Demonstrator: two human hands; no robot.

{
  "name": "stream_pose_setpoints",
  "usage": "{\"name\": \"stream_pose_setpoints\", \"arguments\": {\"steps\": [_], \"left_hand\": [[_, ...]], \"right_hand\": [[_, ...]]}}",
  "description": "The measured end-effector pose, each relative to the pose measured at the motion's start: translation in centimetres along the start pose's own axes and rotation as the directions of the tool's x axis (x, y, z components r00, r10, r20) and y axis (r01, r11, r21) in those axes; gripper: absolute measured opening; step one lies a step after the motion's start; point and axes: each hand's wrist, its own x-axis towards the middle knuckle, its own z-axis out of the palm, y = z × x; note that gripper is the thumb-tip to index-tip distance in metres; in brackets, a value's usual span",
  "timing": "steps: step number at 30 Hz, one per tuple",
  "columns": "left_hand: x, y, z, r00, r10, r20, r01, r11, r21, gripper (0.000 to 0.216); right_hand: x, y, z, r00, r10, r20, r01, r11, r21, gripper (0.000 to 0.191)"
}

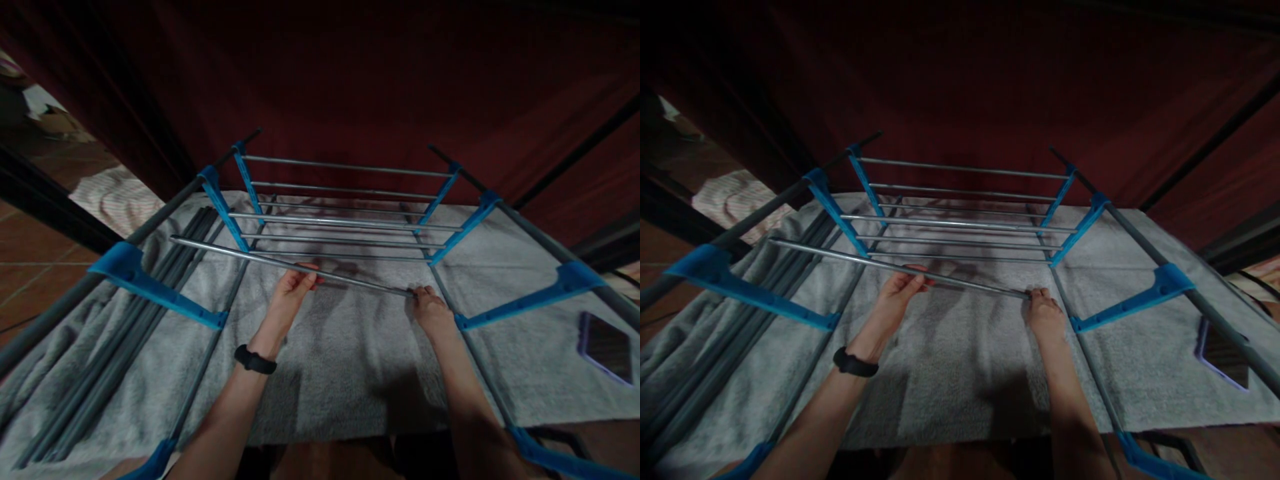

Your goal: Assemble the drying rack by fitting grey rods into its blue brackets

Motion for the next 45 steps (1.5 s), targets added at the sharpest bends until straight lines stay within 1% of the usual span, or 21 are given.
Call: {"name": "stream_pose_setpoints", "arguments": {"steps": [3, 6, 9, 11, 13, 15, 18, 22, 24, 27, 32, 38, 40, 42, 45], "left_hand": [[-0.5, 0.2, 0.6, 0.997, 0.03, 0.076, -0.032, 0.999, 0.018, 0.02], [-1.1, 0.4, 1.2, 0.991, 0.023, 0.131, -0.028, 0.999, 0.037, 0.019], [-1.5, 0.5, 1.6, 0.988, 0.017, 0.151, -0.025, 0.998, 0.049, 0.018], [-1.6, 0.6, 1.7, 0.984, 0.037, 0.172, -0.047, 0.997, 0.056, 0.018], [-1.6, 0.7, 1.7, 0.977, 0.073, 0.199, -0.087, 0.994, 0.062, 0.02], [-1.6, 0.9, 1.7, 0.97, 0.112, 0.217, -0.129, 0.989, 0.069, 0.023], [-1.6, 1.4, 1.7, 0.969, 0.136, 0.207, -0.158, 0.983, 0.094, 0.022], [-1.7, 1.7, 1.7, 0.968, 0.171, 0.182, -0.199, 0.969, 0.147, 0.02], [-1.8, 1.6, 1.6, 0.959, 0.204, 0.198, -0.242, 0.95, 0.195, 0.019], [-1.8, 1.2, 1.5, 0.945, 0.238, 0.226, -0.292, 0.924, 0.247, 0.018], [-2.0, 1.2, 1.5, 0.942, 0.241, 0.233, -0.302, 0.914, 0.272, 0.017], [-2.5, 1.5, 2.0, 0.949, 0.203, 0.243, -0.265, 0.929, 0.257, 0.02], [-2.6, 1.4, 2.1, 0.945, 0.205, 0.256, -0.269, 0.931, 0.245, 0.023], [-2.7, 1.2, 2.1, 0.943, 0.196, 0.27, -0.259, 0.939, 0.224, 0.028], [-2.9, 0.9, 2.2, 0.937, 0.167, 0.308, -0.235, 0.952, 0.198, 0.037]], "right_hand": [[0.0, 0.0, 0.0, 0.997, 0.074, -0.027, -0.072, 0.995, 0.068, 0.009], [0.0, 0.1, 0.2, 0.985, 0.155, -0.082, -0.133, 0.966, 0.22, 0.003], [-0.2, 0.2, 0.3, 0.975, 0.206, -0.087, -0.168, 0.932, 0.32, 0.006], [-0.2, 0.2, 0.3, 0.971, 0.228, -0.076, -0.187, 0.916, 0.355, 0.008], [-0.1, 0.2, 0.2, 0.973, 0.225, -0.06, -0.188, 0.912, 0.365, 0.009], [0.1, 0.1, 0.1, 0.983, 0.184, -0.026, -0.166, 0.934, 0.315, 0.008], [0.4, -0.5, 0.0, 0.997, 0.071, 0.036, -0.078, 0.963, 0.256, 0.011], [0.4, -2.5, 0.0, 0.995, -0.041, 0.093, 0.014, 0.961, 0.277, 0.019], [0.2, -3.5, 0.2, 0.989, -0.087, 0.12, 0.05, 0.957, 0.287, 0.021], [-0.3, -4.7, 0.6, 0.98, -0.161, 0.114, 0.112, 0.93, 0.35, 0.025], [-1.3, -6.2, 1.4, 0.96, -0.268, 0.077, 0.2, 0.854, 0.48, 0.032], [-2.6, -8.2, 2.1, 0.926, -0.371, 0.077, 0.239, 0.73, 0.64, 0.033], [-3.0, -8.7, 2.0, 0.901, -0.425, 0.088, 0.25, 0.674, 0.696, 0.032], [-3.3, -9.1, 1.7, 0.866, -0.484, 0.125, 0.239, 0.62, 0.747, 0.03], [-3.7, -9.4, 1.4, 0.816, -0.547, 0.19, 0.201, 0.575, 0.793, 0.028]]}}
